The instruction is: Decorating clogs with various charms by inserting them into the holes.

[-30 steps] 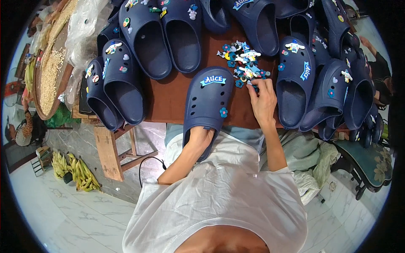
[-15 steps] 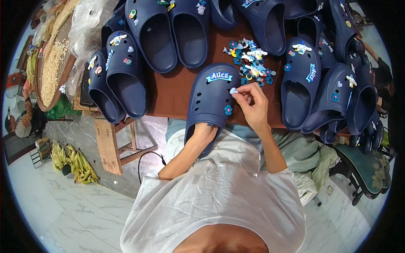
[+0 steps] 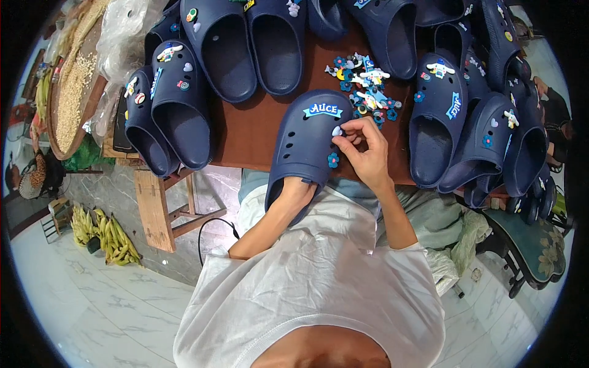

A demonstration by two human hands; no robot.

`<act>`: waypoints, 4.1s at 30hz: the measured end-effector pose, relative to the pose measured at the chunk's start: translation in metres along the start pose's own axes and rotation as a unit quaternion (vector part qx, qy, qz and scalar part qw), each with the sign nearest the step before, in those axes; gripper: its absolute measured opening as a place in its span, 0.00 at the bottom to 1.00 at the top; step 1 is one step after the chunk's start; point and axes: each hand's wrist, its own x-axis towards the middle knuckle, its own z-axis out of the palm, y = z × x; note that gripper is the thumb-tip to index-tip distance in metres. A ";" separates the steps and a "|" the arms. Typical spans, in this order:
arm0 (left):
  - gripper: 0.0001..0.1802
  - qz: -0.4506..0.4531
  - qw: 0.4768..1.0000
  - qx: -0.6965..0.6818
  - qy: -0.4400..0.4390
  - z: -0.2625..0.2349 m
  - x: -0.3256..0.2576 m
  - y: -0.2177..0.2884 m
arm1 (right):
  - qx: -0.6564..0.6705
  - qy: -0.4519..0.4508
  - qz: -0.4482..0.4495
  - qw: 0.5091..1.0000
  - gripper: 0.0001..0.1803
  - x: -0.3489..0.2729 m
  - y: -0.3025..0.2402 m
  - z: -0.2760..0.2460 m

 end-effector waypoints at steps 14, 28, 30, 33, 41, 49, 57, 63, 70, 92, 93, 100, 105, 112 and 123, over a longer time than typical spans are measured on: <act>0.18 0.009 1.000 0.012 -0.008 -0.003 -0.002 -0.008 | 0.281 -0.045 0.187 0.940 0.12 0.001 0.019 -0.006; 0.17 0.034 0.996 0.053 -0.059 -0.006 -0.008 -0.007 | 0.256 -0.122 0.253 0.925 0.14 0.018 0.014 -0.015; 0.17 0.031 0.997 0.050 -0.045 -0.002 -0.010 -0.008 | 0.271 -0.143 0.269 0.913 0.14 0.020 0.015 -0.017; 0.17 0.031 0.998 0.046 -0.024 0.004 -0.010 -0.005 | 0.273 -0.098 0.230 0.929 0.12 0.012 0.017 -0.007; 0.17 0.010 1.000 0.016 0.008 0.012 -0.012 0.009 | 0.235 -0.024 0.170 0.957 0.09 -0.004 0.016 0.010; 0.14 -0.004 0.994 0.020 0.107 -0.015 -0.031 0.011 | -0.246 0.081 -0.016 0.966 0.23 0.005 0.022 -0.032; 0.10 0.068 0.990 -0.010 -0.124 -0.025 -0.041 0.005 | -0.380 0.075 -0.030 0.922 0.25 0.013 0.057 -0.033; 0.13 0.069 0.991 -0.026 -0.111 -0.020 -0.043 0.009 | -0.344 0.044 -0.036 0.937 0.21 0.017 0.045 -0.032; 0.14 0.064 0.992 -0.051 -0.092 -0.016 -0.042 0.007 | -0.329 0.045 -0.134 0.934 0.15 0.040 0.032 -0.018; 0.29 -0.055 0.978 -0.197 -0.037 0.022 -0.043 0.044 | -0.122 0.077 -0.079 0.986 0.08 0.036 -0.020 -0.018; 0.29 -0.055 0.978 -0.196 -0.038 0.023 -0.044 0.044 | -0.122 0.057 -0.111 0.985 0.10 0.033 -0.022 -0.016; 0.26 -0.042 0.991 -0.116 -0.058 0.032 -0.052 0.041 | -0.156 -0.091 -0.265 0.947 0.10 0.027 -0.044 0.006; 0.26 -0.037 0.994 -0.087 -0.052 0.031 -0.051 0.038 | -0.163 -0.104 -0.295 0.936 0.11 0.022 -0.039 0.008; 0.24 0.000 0.999 -0.031 -0.044 0.030 -0.053 0.032 | -0.140 -0.109 -0.310 0.934 0.12 0.025 -0.043 0.002; 0.20 0.011 0.999 -0.039 -0.016 0.037 -0.059 0.018 | -0.147 -0.105 -0.285 0.941 0.14 0.009 -0.044 -0.008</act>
